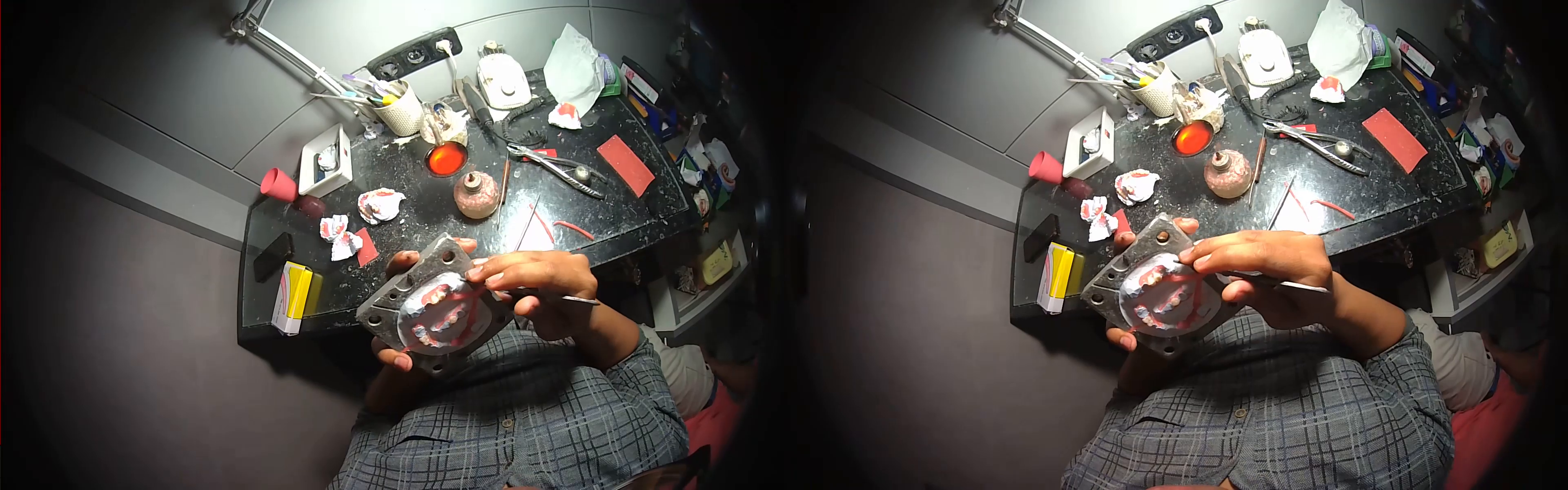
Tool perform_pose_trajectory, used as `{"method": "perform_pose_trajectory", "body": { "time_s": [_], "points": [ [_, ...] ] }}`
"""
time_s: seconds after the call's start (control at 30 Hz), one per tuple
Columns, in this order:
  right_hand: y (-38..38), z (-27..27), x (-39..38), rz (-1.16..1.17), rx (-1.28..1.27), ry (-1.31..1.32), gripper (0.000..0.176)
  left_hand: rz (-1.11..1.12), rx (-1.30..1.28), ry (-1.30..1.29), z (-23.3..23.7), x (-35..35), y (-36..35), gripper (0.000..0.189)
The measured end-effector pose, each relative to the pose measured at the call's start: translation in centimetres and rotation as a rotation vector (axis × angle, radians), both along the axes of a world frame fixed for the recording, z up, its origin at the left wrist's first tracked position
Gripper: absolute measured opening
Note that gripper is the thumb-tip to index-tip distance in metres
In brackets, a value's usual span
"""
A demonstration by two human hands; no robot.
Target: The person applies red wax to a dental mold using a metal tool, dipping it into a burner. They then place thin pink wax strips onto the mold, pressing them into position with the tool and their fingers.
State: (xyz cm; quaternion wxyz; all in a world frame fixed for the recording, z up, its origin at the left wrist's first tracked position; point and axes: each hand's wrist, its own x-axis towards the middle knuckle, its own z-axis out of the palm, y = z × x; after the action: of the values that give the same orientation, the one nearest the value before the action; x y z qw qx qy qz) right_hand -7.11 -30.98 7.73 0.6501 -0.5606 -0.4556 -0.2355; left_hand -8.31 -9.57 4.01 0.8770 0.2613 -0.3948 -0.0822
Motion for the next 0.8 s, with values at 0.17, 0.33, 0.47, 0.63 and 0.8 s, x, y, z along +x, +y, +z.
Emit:
{"method": "perform_pose_trajectory", "body": {
  "time_s": [0.17, 0.33, 0.47, 0.63, 0.8],
  "points": [
    [-0.22, 0.0, 0.21, 0.046, 0.002, 0.002, 0.04, -0.076, -0.021, 0.0, 0.11, 0.36, 0.07, 0.118],
    [-0.34, -0.01, 0.32, 0.052, -0.008, 0.004, 0.039, -0.058, -0.01, -0.031, -0.25, 0.66, 0.2, 0.12],
    [-0.47, 0.12, 0.22, 0.077, -0.005, 0.047, 0.04, -0.094, -0.034, -0.042, -0.12, 0.78, 0.0, 0.121],
    [-0.43, 0.05, 0.3, 0.08, -0.005, 0.051, 0.039, -0.06, 0.038, 0.017, -0.08, 0.31, 0.64, 0.121],
    [-0.46, -0.01, 0.49, 0.035, -0.039, 0.011, 0.038, -0.036, 0.103, 0.036, 0.14, 0.28, 0.23, 0.121]
  ]
}}
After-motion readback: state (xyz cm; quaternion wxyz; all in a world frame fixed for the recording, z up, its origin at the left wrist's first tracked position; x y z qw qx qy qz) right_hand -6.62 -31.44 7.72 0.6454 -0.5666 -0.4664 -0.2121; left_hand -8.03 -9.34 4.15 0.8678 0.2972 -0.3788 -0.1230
